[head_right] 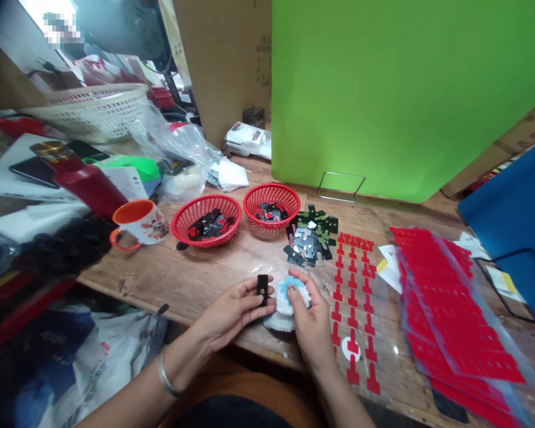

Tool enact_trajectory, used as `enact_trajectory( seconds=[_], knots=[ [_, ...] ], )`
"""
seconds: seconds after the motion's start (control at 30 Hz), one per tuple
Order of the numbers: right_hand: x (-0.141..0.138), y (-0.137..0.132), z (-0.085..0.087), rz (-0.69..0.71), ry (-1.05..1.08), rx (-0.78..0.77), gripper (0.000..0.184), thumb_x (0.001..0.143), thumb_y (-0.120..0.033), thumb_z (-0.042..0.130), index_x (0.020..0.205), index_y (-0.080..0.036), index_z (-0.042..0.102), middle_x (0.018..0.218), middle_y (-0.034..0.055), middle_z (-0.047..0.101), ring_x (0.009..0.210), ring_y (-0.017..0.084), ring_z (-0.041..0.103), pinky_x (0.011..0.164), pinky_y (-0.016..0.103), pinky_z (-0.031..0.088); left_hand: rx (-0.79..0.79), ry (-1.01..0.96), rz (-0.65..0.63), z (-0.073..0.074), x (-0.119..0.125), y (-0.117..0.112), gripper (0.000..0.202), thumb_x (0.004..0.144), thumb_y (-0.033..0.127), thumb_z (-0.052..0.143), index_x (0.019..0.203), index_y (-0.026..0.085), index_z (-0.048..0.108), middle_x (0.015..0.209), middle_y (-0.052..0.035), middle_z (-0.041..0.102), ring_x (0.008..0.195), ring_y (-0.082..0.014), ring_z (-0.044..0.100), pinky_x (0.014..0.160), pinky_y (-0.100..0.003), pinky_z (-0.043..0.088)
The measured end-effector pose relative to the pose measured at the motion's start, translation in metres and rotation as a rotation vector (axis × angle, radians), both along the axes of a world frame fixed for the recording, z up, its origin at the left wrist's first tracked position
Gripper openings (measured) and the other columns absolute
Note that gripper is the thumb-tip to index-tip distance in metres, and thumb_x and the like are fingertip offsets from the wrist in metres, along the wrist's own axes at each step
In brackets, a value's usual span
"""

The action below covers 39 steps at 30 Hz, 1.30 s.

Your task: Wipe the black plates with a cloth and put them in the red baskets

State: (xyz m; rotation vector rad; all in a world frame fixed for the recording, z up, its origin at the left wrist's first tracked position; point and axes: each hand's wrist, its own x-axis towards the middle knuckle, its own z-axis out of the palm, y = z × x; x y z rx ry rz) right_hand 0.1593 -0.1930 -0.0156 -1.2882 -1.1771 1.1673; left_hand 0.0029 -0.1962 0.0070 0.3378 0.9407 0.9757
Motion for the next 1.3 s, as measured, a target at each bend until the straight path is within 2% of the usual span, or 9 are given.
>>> enact_trajectory(
  seconds=[0.17,0.27,0.4,0.6,0.73,0.83,0.97,1.1,1.3],
  knots=[
    [-0.002,0.002,0.008,0.291,-0.276,0.284,0.033,0.083,-0.022,0.058,0.114,-0.026,0.064,0.129,0.006,0.056,0.121,0.024,0.047,0.103,0.039,0.033,0.102,0.139,-0.134,-0.006,0.007,-0.003,0.028,0.068,0.015,0.07,0.096,0.01,0.065,0.084,-0.0075,0.067,0.071,-0.0139,0.063,0.061,-0.022,0.052],
    [-0.002,0.005,0.002,0.34,-0.339,0.312,0.024,0.083,-0.019,0.057,0.105,-0.025,0.067,0.108,0.0057,0.066,0.105,0.022,0.056,0.091,0.035,0.042,0.154,0.23,-0.199,-0.01,0.007,-0.004,0.027,0.067,0.02,0.071,0.091,0.009,0.066,0.081,-0.008,0.067,0.07,-0.0152,0.063,0.06,-0.024,0.052],
    [-0.002,0.006,-0.007,0.193,-0.353,0.184,0.013,0.084,-0.025,0.056,0.094,-0.022,0.064,0.086,0.0033,0.067,0.079,0.02,0.061,0.072,0.03,0.046,0.13,0.236,-0.274,-0.011,0.006,-0.006,0.029,0.065,0.023,0.072,0.091,0.01,0.067,0.083,-0.0071,0.067,0.071,-0.0169,0.065,0.062,-0.027,0.053],
    [0.005,0.017,-0.006,-0.075,0.324,-0.164,0.025,0.079,-0.039,0.063,0.098,-0.024,0.054,0.074,-0.0006,0.065,0.059,0.015,0.059,0.058,0.028,0.048,0.099,0.187,-0.156,-0.012,0.0,-0.006,0.035,0.066,0.021,0.074,0.099,0.012,0.063,0.077,-0.0032,0.064,0.07,-0.0162,0.066,0.069,-0.029,0.054],
    [0.015,0.016,-0.001,0.276,0.506,-0.293,0.044,0.072,-0.032,0.073,0.111,-0.023,0.056,0.1,0.0047,0.067,0.074,0.016,0.062,0.068,0.029,0.05,0.028,-0.064,-0.169,-0.016,-0.005,-0.005,0.038,0.068,0.015,0.074,0.102,0.016,0.057,0.073,-0.0007,0.062,0.069,-0.0135,0.065,0.067,-0.025,0.053],
    [0.018,0.011,0.001,0.418,0.355,-0.286,0.035,0.072,-0.032,0.074,0.103,-0.022,0.061,0.084,0.001,0.066,0.065,0.013,0.059,0.06,0.023,0.045,-0.02,-0.184,-0.249,-0.015,-0.005,-0.005,0.031,0.072,0.017,0.072,0.099,0.013,0.059,0.079,-0.004,0.063,0.068,-0.0093,0.064,0.066,-0.018,0.051],
    [0.012,0.006,0.005,0.341,-0.049,-0.069,0.017,0.08,-0.035,0.065,0.087,-0.02,0.062,0.068,-0.0025,0.059,0.06,0.012,0.051,0.057,0.022,0.04,0.052,0.06,-0.246,-0.01,-0.001,-0.008,0.032,0.077,0.041,0.065,0.087,0.01,0.062,0.079,-0.007,0.064,0.066,-0.0146,0.065,0.061,-0.025,0.053],
    [0.004,0.004,0.006,0.298,-0.305,0.112,0.021,0.086,-0.036,0.055,0.073,-0.019,0.058,0.062,-0.0026,0.052,0.059,0.013,0.047,0.057,0.024,0.037,0.151,0.289,-0.374,-0.015,0.002,-0.011,0.035,0.067,0.042,0.072,0.074,0.009,0.063,0.06,-0.0061,0.063,0.053,-0.0139,0.061,0.056,-0.025,0.05],
    [0.003,0.008,-0.009,-0.013,0.04,-0.103,0.025,0.085,-0.045,0.052,0.08,-0.02,0.056,0.062,-0.0012,0.055,0.055,0.015,0.051,0.051,0.025,0.041,0.277,0.542,-0.417,-0.007,-0.013,0.017,0.023,0.074,0.033,0.063,0.076,0.009,0.064,0.062,-0.0049,0.063,0.046,-0.0097,0.055,0.047,-0.021,0.045]
  ],
)
